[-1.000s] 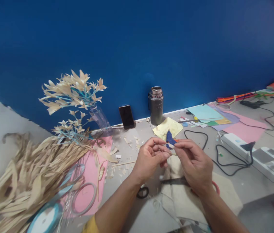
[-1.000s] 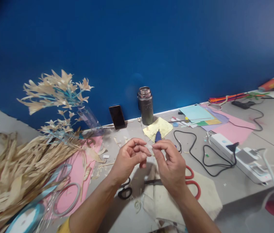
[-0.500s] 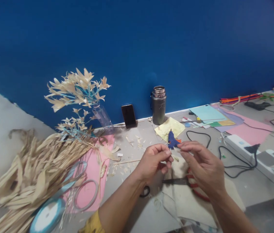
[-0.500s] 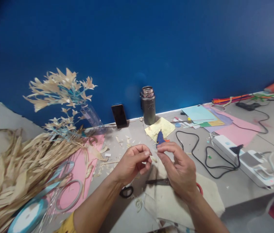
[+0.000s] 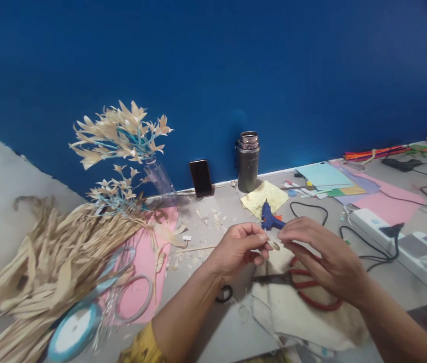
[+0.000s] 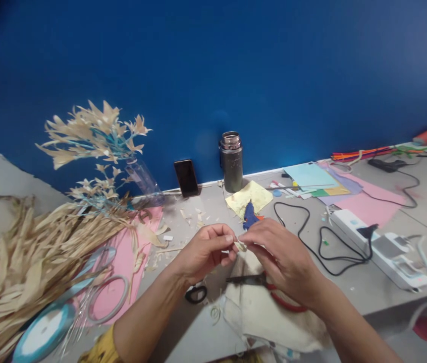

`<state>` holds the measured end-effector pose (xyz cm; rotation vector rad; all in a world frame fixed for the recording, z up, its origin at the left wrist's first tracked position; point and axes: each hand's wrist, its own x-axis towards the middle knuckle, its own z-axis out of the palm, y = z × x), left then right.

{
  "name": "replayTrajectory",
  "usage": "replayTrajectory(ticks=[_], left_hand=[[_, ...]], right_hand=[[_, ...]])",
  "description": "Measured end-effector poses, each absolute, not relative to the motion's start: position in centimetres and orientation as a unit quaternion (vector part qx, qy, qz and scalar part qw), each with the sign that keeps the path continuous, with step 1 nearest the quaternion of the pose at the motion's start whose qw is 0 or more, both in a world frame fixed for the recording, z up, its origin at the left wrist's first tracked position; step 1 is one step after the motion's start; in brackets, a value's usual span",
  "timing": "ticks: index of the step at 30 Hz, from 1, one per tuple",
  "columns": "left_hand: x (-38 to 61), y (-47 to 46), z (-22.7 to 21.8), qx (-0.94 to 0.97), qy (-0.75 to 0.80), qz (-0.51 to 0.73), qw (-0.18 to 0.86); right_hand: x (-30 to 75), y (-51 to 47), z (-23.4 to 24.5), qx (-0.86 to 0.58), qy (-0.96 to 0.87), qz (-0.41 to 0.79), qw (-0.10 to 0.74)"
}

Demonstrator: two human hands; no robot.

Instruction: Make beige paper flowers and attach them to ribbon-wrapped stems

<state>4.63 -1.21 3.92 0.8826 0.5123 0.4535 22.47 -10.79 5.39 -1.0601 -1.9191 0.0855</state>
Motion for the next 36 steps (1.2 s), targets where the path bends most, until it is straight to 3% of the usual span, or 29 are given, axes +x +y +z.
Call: replayTrajectory(ticks=[18, 21, 25, 28, 32, 36], left_hand=[[4.7, -1.2, 3.9, 0.415, 0.249, 0.203, 0.851], [4.9, -1.2, 3.7, 0.424, 0.269, 0.221, 0.836], [5.1, -1.5, 3.7, 0.419, 0.262, 0.311, 0.812], [5.3, -1.9, 3.7, 0.388, 0.233, 0.338, 0.825], [5.4, -2.3, 3.2, 0.376, 0.216, 0.339, 0.835], [5.3, -2.5, 2.8, 0.382, 0.230, 0.348, 0.825]], right_hand=[[22.9, -10.0, 6.3, -0.416, -0.837, 0.081, 0.346], [22.9, -10.2, 6.3, -0.422, -0.825, 0.060, 0.371], [22.4, -10.8, 5.0, -0.547, -0.677, -0.001, 0.493], [21.4, -11.0, 3.8, -0.633, -0.538, 0.107, 0.547], [19.7, -10.7, 3.5, -0.580, -0.505, 0.311, 0.559], [18.5, -10.3, 4.3, -0.546, -0.490, 0.353, 0.581]])
